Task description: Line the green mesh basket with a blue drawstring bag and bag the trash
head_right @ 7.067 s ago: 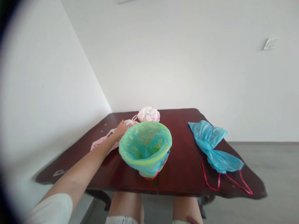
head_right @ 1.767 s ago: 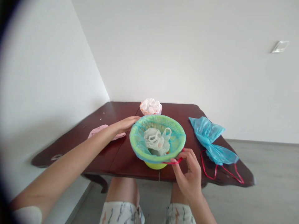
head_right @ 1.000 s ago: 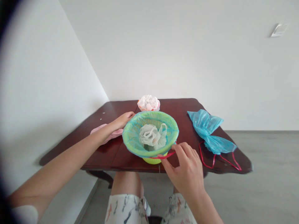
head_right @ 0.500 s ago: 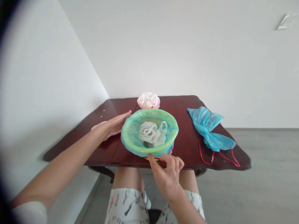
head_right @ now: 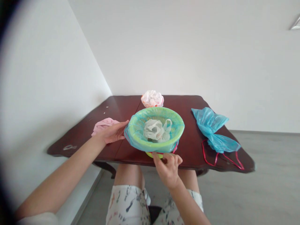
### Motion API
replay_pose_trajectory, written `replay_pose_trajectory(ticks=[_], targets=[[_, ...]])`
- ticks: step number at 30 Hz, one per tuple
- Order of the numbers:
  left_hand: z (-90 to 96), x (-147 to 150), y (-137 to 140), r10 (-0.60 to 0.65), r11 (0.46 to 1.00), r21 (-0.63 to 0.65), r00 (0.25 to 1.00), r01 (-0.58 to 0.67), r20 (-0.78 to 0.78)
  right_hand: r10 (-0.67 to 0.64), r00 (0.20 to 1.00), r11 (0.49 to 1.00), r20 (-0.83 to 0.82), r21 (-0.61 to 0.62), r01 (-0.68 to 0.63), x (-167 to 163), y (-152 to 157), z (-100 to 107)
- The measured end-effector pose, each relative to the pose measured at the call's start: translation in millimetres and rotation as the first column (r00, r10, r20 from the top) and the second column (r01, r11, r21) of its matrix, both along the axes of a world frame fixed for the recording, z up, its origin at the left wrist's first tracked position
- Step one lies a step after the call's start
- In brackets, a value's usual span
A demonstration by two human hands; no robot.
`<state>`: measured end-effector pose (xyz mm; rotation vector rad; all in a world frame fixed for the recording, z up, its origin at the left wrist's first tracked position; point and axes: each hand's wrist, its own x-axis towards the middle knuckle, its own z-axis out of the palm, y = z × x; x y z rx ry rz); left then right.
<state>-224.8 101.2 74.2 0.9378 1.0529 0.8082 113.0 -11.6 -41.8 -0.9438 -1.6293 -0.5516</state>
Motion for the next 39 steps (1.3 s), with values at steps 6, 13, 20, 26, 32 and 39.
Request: replay_pose_trajectory(ticks=[6,13,20,26,32,39], targets=[[8.5,5.5,-4.9,0.012,1.000,-0.005,0.999,-0.012,0.048,0.107,0.994,0.994,-0.024,0.018,-0.107,1.6,-2.0,6.3],[15.1,12.0,-16.6,0.074,0.997,-0.008,0.982,-0.074,0.176,0.213,0.977,0.977,0.006,-0.023,-0.213,4.8,-0.6,7.3],[27.3,23.2,-28.4,0.143,0.988,-0.094,0.948,-0.121,0.286,0.028,0.999,0.998,0.035,-0.064,-0.026,-4.9,5.8,13.7],[34.3,37.7,-37.9,0.092,0.996,-0.044,0.941,-0.083,0.324,0.133,0.987,0.991,-0.087,-0.020,-0.135,-4.0,6.5,13.0],[24.3,55.4,-51.7,0.164,0.914,0.363,0.984,-0.180,0.075,0.159,0.974,0.984,-0.159,-0.054,-0.169,9.1,5.4,10.9],[36.6,56.6,-53.7,0.222,0.757,0.646,0.892,0.096,-0.393,0.187,0.974,0.980,-0.130,-0.045,-0.194,47.2,14.7,36.6]])
